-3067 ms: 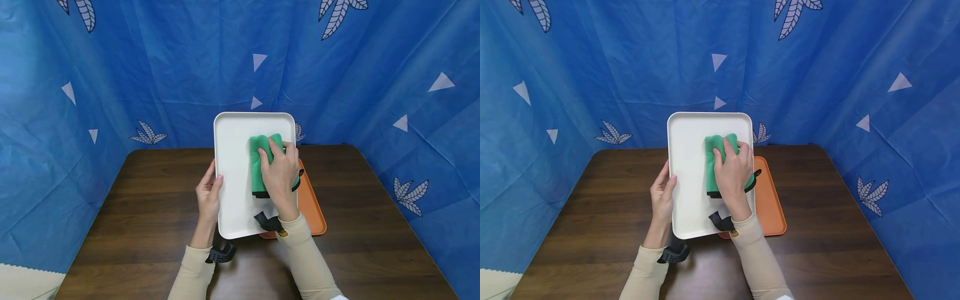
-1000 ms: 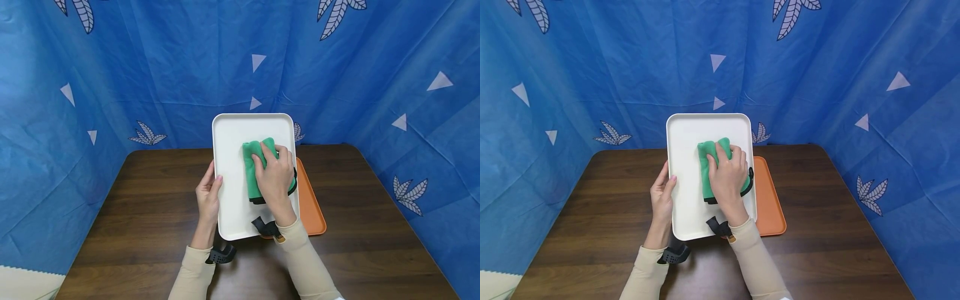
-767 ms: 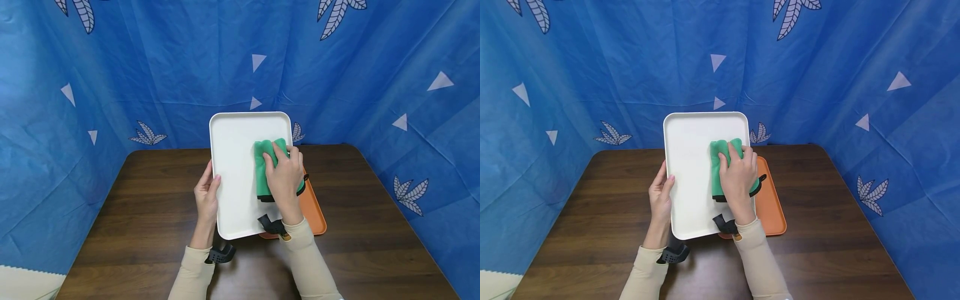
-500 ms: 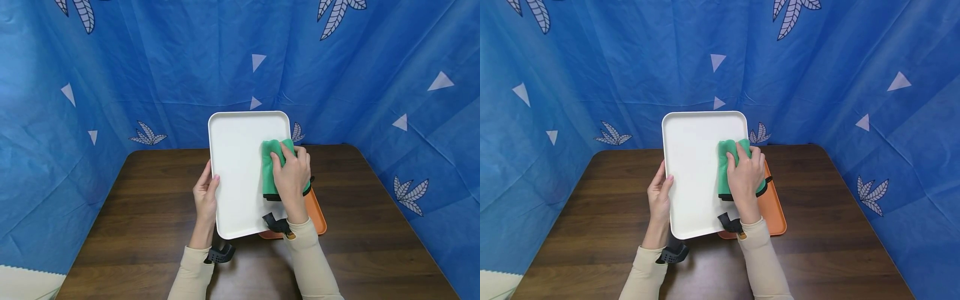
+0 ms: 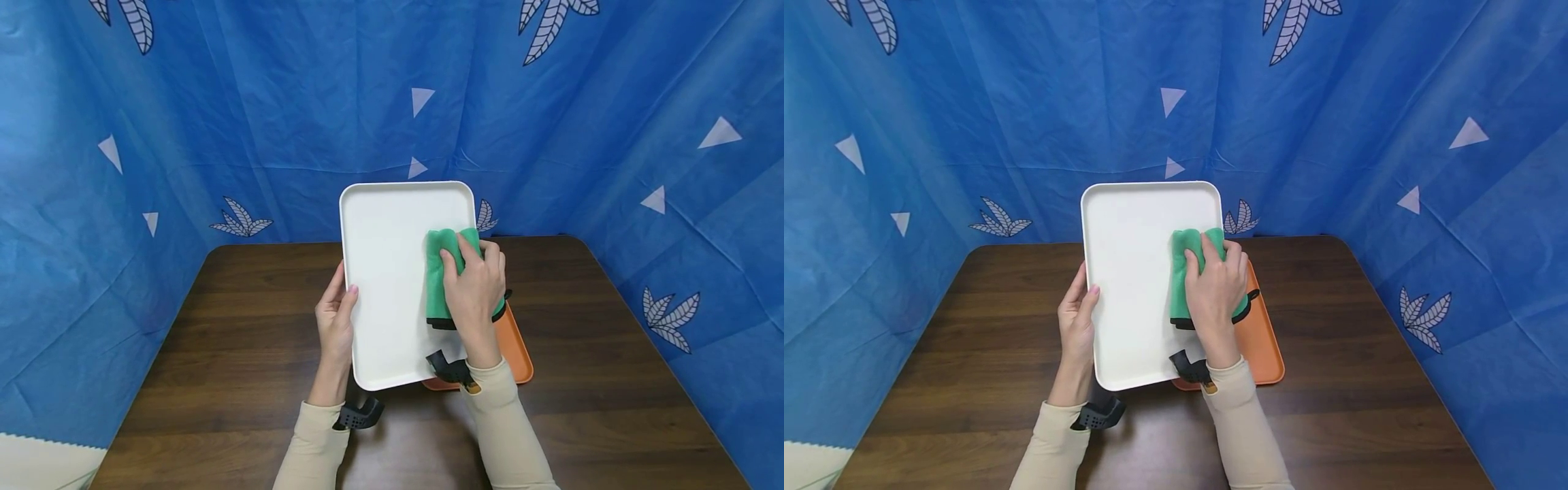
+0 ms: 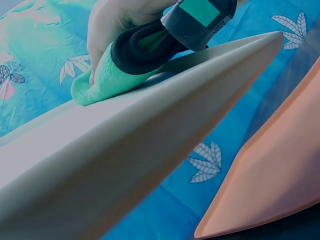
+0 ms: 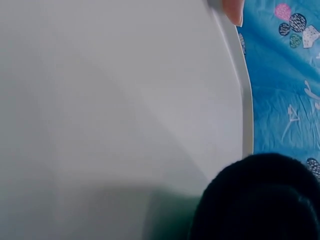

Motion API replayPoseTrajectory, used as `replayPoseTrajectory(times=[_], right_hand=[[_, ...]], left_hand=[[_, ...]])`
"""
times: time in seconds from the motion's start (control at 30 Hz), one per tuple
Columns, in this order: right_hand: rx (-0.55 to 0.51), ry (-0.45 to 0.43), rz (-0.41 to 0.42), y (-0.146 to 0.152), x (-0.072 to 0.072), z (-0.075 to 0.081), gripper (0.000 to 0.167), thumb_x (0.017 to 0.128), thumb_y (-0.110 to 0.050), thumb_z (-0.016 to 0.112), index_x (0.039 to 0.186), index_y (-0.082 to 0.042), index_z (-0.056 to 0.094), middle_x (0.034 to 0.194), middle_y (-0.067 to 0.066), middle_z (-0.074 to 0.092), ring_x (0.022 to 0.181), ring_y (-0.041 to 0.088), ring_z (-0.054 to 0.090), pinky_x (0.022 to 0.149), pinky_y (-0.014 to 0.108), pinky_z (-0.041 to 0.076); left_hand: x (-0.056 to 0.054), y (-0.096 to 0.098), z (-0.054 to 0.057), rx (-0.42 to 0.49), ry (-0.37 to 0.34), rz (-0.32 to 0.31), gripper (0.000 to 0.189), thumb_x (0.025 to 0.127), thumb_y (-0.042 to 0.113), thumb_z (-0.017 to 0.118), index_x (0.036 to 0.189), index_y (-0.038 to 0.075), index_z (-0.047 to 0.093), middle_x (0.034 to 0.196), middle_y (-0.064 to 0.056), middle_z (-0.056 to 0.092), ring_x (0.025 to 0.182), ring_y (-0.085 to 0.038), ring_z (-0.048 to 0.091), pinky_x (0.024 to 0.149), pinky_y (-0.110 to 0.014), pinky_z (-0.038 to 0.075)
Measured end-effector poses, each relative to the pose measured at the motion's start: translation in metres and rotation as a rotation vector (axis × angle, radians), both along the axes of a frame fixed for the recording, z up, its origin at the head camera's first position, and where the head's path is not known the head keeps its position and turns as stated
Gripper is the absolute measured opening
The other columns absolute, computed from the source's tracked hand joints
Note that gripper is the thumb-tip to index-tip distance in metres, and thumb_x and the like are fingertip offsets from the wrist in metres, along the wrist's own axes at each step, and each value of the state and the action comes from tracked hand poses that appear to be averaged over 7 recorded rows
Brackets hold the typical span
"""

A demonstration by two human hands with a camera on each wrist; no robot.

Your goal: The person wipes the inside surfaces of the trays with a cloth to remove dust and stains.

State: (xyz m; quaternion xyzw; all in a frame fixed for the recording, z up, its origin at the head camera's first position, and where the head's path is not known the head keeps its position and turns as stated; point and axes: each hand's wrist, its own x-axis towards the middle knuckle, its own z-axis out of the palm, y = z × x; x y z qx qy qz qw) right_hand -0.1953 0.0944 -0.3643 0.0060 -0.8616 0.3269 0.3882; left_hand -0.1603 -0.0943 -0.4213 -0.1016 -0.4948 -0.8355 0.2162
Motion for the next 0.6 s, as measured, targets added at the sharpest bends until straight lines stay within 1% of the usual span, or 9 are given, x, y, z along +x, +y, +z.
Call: replayPoseTrajectory(times=[0.17,0.43,0.53,0.6], right_hand=[[0.008,0.003,0.007,-0.003,0.001,0.000,0.038,0.089,-0.029,0.072,0.121,-0.008,0.070,0.111,0.023,0.060,0.098,0.037,0.053,0.076,0.048,0.048],[0.050,0.022,0.021,-0.014,0.003,0.000,0.036,0.090,-0.029,0.071,0.119,-0.008,0.071,0.110,0.024,0.060,0.096,0.038,0.054,0.073,0.048,0.050],[0.061,0.037,0.035,-0.019,0.004,0.001,0.035,0.089,-0.028,0.072,0.118,-0.008,0.072,0.108,0.023,0.061,0.094,0.037,0.055,0.070,0.047,0.050],[0.064,0.047,0.048,-0.024,0.005,0.001,0.034,0.089,-0.027,0.073,0.117,-0.007,0.073,0.108,0.023,0.062,0.095,0.037,0.056,0.071,0.047,0.050]], left_hand=[[0.000,0.000,0.000,0.001,0.004,-0.003,0.049,0.097,-0.001,0.052,0.145,0.001,0.044,0.125,0.004,0.067,0.106,-0.009,0.068,0.083,-0.024,0.057],[0.000,0.000,0.000,-0.001,-0.025,0.011,0.049,0.096,-0.001,0.053,0.145,0.001,0.044,0.124,0.006,0.067,0.105,-0.008,0.068,0.083,-0.024,0.057],[0.000,0.001,0.000,0.003,-0.036,0.011,0.049,0.096,-0.002,0.052,0.145,0.001,0.045,0.124,0.007,0.067,0.105,-0.008,0.068,0.083,-0.024,0.057],[0.000,0.001,0.000,0.005,-0.038,0.009,0.049,0.096,-0.002,0.052,0.145,0.002,0.045,0.124,0.006,0.067,0.105,-0.008,0.067,0.083,-0.024,0.057]])
